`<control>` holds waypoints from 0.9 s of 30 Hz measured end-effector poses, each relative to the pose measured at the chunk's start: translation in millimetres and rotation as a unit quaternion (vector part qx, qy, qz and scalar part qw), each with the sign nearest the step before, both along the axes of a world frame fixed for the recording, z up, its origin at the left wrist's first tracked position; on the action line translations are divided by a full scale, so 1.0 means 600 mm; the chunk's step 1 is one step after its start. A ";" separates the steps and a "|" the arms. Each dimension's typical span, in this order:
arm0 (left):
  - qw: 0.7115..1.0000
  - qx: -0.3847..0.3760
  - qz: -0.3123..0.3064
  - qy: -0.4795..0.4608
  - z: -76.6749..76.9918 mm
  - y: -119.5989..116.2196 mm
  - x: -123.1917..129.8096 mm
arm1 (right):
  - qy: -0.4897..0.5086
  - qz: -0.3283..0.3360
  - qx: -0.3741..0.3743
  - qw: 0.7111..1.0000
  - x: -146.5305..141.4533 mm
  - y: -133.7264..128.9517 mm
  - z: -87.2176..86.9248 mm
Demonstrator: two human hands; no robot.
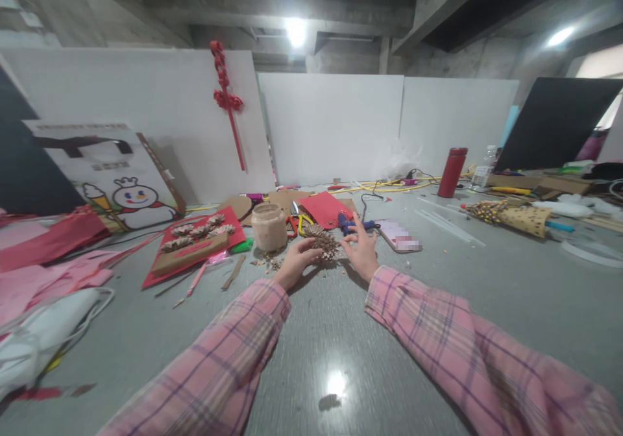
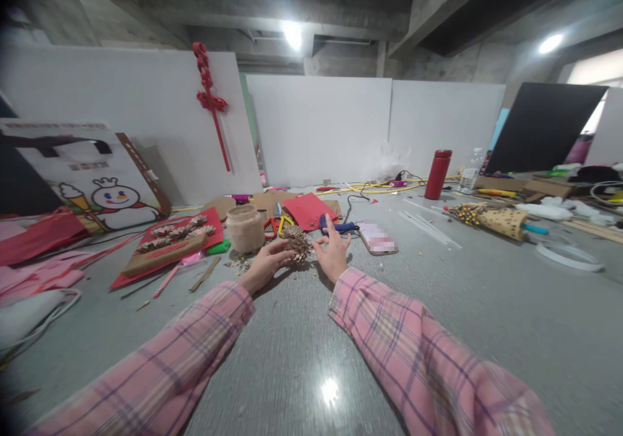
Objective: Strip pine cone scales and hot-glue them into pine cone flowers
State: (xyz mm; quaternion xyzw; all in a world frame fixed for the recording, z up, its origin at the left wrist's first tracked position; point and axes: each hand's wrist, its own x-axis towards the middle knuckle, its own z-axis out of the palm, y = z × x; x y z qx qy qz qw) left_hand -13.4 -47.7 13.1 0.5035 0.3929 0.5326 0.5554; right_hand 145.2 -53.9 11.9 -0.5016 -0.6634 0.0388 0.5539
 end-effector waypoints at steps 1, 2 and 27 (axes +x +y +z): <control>1.000 -0.002 -0.001 0.000 0.000 0.000 0.000 | -0.001 -0.004 0.001 1.000 -0.001 -0.002 0.001; 1.000 -0.004 -0.001 -0.001 0.000 0.000 0.000 | -0.003 -0.006 0.002 1.000 -0.001 -0.003 0.002; 0.999 -0.013 -0.028 -0.024 0.006 -0.005 0.001 | -0.028 -0.056 0.008 0.998 -0.004 -0.005 0.004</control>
